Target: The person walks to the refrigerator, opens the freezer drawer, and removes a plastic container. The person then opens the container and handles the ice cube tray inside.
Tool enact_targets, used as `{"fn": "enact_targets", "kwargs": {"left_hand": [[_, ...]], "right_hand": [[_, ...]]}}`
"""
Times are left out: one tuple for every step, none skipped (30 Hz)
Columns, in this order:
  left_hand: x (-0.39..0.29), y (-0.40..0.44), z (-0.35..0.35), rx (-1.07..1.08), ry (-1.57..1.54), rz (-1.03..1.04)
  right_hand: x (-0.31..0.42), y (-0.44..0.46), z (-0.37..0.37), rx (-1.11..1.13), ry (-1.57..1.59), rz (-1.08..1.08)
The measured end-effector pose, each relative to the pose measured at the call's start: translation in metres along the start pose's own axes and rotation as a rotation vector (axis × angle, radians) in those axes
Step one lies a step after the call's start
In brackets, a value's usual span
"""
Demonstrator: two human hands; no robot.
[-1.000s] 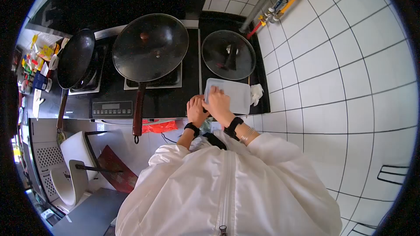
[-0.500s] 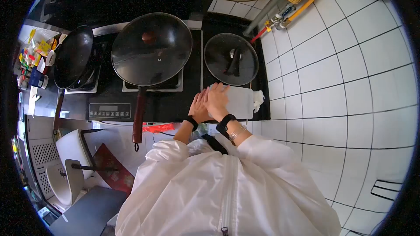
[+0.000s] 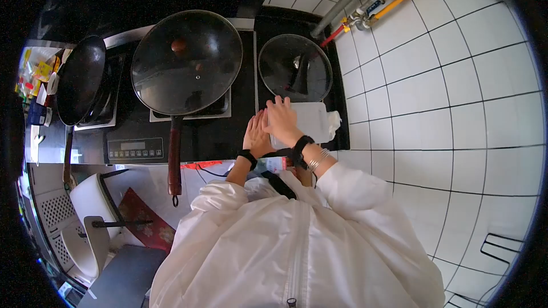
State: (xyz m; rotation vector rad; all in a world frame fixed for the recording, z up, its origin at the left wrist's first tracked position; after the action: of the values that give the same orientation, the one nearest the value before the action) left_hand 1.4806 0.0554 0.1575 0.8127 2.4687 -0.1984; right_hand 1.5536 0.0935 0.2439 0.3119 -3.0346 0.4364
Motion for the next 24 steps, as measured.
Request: {"fn": "enact_targets", "kwargs": {"left_hand": [[0.0, -0.001, -0.002, -0.002, -0.035, 0.01], [0.0, -0.001, -0.002, 0.007, -0.03, 0.007], [0.001, 0.0, -0.001, 0.015, -0.024, 0.004], [0.0, 0.001, -0.001, 0.024, -0.02, 0.002], [0.0, 0.001, -0.002, 0.021, -0.032, -0.007], [-0.001, 0.0, -0.005, 0.019, -0.045, -0.014], [-0.002, 0.0, -0.008, 0.017, -0.058, -0.022], [-0.002, 0.0, -0.008, 0.009, -0.073, -0.025], [-0.002, 0.001, -0.009, 0.0, -0.09, -0.028], [-0.002, 0.002, -0.01, -0.009, -0.107, -0.033], [-0.003, 0.002, -0.01, -0.006, -0.093, -0.036], [-0.004, 0.003, -0.012, -0.004, -0.079, -0.041], [-0.005, 0.003, -0.012, -0.001, -0.065, -0.047], [-0.005, 0.002, -0.012, -0.01, -0.071, -0.043], [-0.005, 0.002, -0.012, -0.019, -0.078, -0.04], [-0.005, 0.002, -0.012, -0.029, -0.084, -0.036], [-0.005, 0.003, -0.011, -0.036, -0.086, -0.035], [-0.004, 0.003, -0.011, -0.043, -0.088, -0.035], [-0.004, 0.003, -0.01, -0.05, -0.089, -0.034], [-0.004, 0.004, -0.01, -0.051, -0.094, -0.031], [-0.004, 0.004, -0.011, -0.052, -0.097, -0.028], [-0.005, 0.004, -0.011, -0.053, -0.101, -0.025], [-0.005, 0.004, -0.012, -0.046, -0.099, -0.027], [-0.006, 0.004, -0.013, -0.04, -0.095, -0.028]], "right_hand": [[-0.001, 0.005, -0.003, 0.077, -0.017, -0.043], [-0.004, 0.011, -0.006, 0.154, -0.033, -0.085], [-0.007, 0.016, -0.008, 0.231, -0.049, -0.127], [-0.014, 0.023, -0.006, 0.284, -0.013, -0.139], [-0.02, 0.029, -0.007, 0.294, 0.036, -0.209], [-0.023, 0.033, -0.008, 0.304, 0.087, -0.278], [-0.025, 0.035, -0.008, 0.313, 0.137, -0.346], [-0.028, 0.036, -0.006, 0.333, 0.124, -0.36], [-0.027, 0.034, -0.011, 0.368, 0.098, -0.379], [-0.025, 0.031, -0.016, 0.405, 0.072, -0.398], [-0.023, 0.029, -0.019, 0.442, 0.047, -0.418], [-0.023, 0.028, -0.02, 0.43, 0.01, -0.431], [-0.023, 0.027, -0.02, 0.417, -0.025, -0.446], [-0.023, 0.027, -0.019, 0.405, -0.06, -0.46], [-0.022, 0.026, -0.019, 0.407, -0.094, -0.463], [-0.022, 0.026, -0.02, 0.409, -0.128, -0.467], [-0.022, 0.026, -0.02, 0.411, -0.163, -0.47], [-0.023, 0.026, -0.021, 0.394, -0.151, -0.491], [-0.024, 0.025, -0.022, 0.376, -0.138, -0.511], [-0.026, 0.023, -0.024, 0.358, -0.126, -0.531], [-0.028, 0.021, -0.025, 0.316, -0.102, -0.528], [-0.031, 0.018, -0.026, 0.274, -0.079, -0.525], [-0.034, 0.015, -0.027, 0.231, -0.056, -0.521], [-0.045, 0.015, -0.023, 0.219, -0.026, -0.457]]}}
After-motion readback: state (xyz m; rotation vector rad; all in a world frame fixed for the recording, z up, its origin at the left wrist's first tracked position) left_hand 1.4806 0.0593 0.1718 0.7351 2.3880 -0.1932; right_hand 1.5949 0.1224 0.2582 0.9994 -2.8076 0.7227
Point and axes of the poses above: each hand's wrist, its own y-axis towards the middle knuckle, its own z-axis out of the palm, x = y × z, the point moved 5 cm from there along y, towards the middle knuckle, and after that the axes turned 15 degrees about x, right-handed, at the moved point
